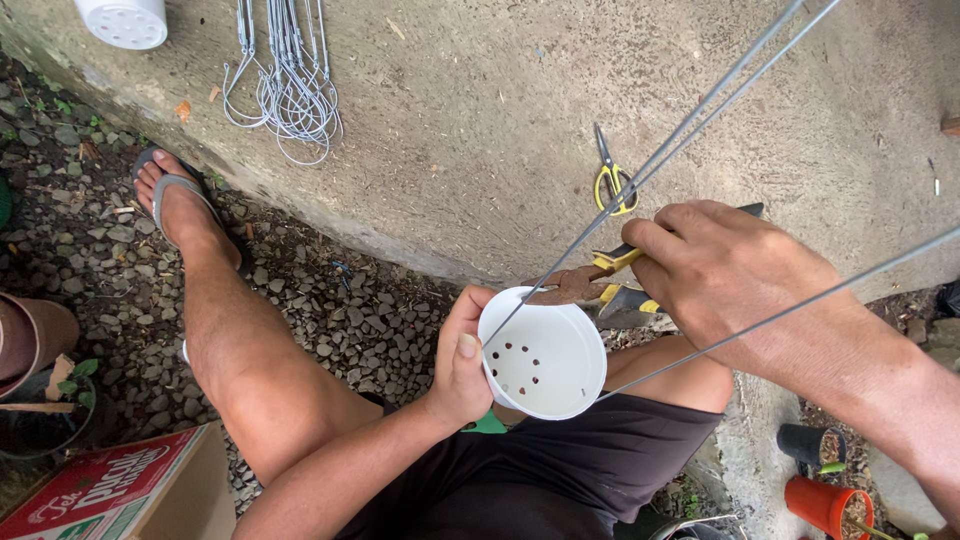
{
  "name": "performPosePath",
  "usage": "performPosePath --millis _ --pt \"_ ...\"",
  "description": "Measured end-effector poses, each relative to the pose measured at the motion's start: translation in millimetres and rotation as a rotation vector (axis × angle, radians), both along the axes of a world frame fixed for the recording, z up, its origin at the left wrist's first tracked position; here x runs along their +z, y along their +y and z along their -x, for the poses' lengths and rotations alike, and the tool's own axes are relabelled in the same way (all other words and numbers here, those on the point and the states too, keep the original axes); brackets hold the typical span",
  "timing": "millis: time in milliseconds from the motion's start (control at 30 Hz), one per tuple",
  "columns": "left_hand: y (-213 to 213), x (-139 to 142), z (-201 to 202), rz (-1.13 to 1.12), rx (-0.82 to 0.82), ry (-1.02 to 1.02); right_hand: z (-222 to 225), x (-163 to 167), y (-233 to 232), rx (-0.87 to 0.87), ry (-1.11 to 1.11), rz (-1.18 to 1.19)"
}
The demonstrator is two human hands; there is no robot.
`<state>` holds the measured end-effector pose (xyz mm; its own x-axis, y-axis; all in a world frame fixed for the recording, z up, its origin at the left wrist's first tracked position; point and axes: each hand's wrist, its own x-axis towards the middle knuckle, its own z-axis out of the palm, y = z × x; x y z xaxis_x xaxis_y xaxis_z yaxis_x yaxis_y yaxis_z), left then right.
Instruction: The person sits on the ground and assembles a wire hanger by bending and twisting metal wires together. They use pliers to secure the wires and then insert the assembled hanger into a white plastic pot with drainage holes.
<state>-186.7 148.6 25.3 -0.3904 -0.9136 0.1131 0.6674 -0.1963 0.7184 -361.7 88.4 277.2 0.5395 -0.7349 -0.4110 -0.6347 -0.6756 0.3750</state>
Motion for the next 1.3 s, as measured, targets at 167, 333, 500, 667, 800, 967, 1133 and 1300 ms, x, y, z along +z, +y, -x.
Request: performPosePath --millis 167,333,500,667,800,967,1133,1300 --pt "-0.3 -0.7 -2.1 0.012 0.008 -0.021 -1.1 -0.7 -0.4 -0.013 0.025 -0.019" --pt "-0.3 -2.1 -1.1 0.008 0.008 -0.028 0.3 -1.8 -1.4 0.031 -0.040 0.024" --pt "-0.9 -3.0 -1.7 0.013 0.001 -0.026 -5.5 0.9 -6.1 -0.022 -0.073 -0.032" --pt "-1.0 0.8 -1.9 0.011 -0.013 -0.002 -10.8 3.2 -8.2 -0.022 -0.056 -0.038" --pt "-1.5 2.7 -2.3 0.015 -0.018 0.001 -9.9 2.7 -8.3 -0.041 -0.042 -0.058" --pt "-0.4 1.4 -2.6 0.014 -0.016 -0.019 -7.6 0.0 -8.4 -0.057 -0.055 -0.076" --pt "0.6 -0.3 -2.0 0.035 -0.002 0.011 -5.1 0.6 -8.1 -0.067 -0.065 -0.090" --pt "1.9 -0.4 -0.9 0.031 -0.002 0.021 -5.1 0.9 -8.7 -0.061 -0.094 -0.090"
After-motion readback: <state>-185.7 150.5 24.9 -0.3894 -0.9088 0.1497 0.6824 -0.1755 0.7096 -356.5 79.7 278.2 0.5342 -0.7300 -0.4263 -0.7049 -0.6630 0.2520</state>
